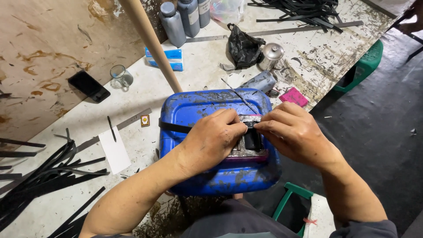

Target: The person cuts black leather straps with scissors, then rubs them on a small heated device to flatten or shape them. After processing, the straps are hung on a wall rack using colored clips to dry or cool.

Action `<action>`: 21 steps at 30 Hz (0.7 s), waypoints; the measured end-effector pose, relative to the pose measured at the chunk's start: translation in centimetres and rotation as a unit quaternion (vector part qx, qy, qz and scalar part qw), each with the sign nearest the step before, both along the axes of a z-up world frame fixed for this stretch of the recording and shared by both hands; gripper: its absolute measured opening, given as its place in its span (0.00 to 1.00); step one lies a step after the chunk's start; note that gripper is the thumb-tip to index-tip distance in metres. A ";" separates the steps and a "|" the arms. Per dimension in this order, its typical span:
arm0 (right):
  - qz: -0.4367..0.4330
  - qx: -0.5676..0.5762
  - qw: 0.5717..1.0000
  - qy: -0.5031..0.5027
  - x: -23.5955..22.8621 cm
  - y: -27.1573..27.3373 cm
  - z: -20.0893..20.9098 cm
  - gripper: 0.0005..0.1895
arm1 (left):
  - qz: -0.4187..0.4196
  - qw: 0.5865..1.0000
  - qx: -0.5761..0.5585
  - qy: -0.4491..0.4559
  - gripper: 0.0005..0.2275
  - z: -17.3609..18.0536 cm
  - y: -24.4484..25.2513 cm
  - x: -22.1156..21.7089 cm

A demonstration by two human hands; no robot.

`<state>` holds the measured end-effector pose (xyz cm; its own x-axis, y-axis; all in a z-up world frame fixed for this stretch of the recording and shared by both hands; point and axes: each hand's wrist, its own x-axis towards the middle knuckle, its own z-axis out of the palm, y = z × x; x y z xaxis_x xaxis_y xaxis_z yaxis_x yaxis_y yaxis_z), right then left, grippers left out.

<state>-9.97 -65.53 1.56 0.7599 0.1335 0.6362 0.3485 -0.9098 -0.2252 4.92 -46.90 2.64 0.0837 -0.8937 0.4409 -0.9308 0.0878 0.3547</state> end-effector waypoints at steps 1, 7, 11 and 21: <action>-0.001 0.001 1.000 0.000 -0.2 -0.1 -0.1 0.02 | -0.001 1.000 0.001 0.000 0.06 0.5 0.1 0.0; -0.030 -0.015 0.999 0.002 -2.0 -1.7 -0.6 0.03 | -0.031 0.999 0.006 0.030 0.05 1.4 0.3 0.3; -0.055 -0.048 0.997 -0.009 -2.6 -1.4 0.2 0.03 | -0.018 1.000 0.010 0.008 0.05 1.0 0.2 -0.1; -0.073 -0.100 0.992 -0.034 -1.1 0.8 1.1 0.10 | -0.012 1.000 0.028 0.006 0.05 1.1 0.3 -0.4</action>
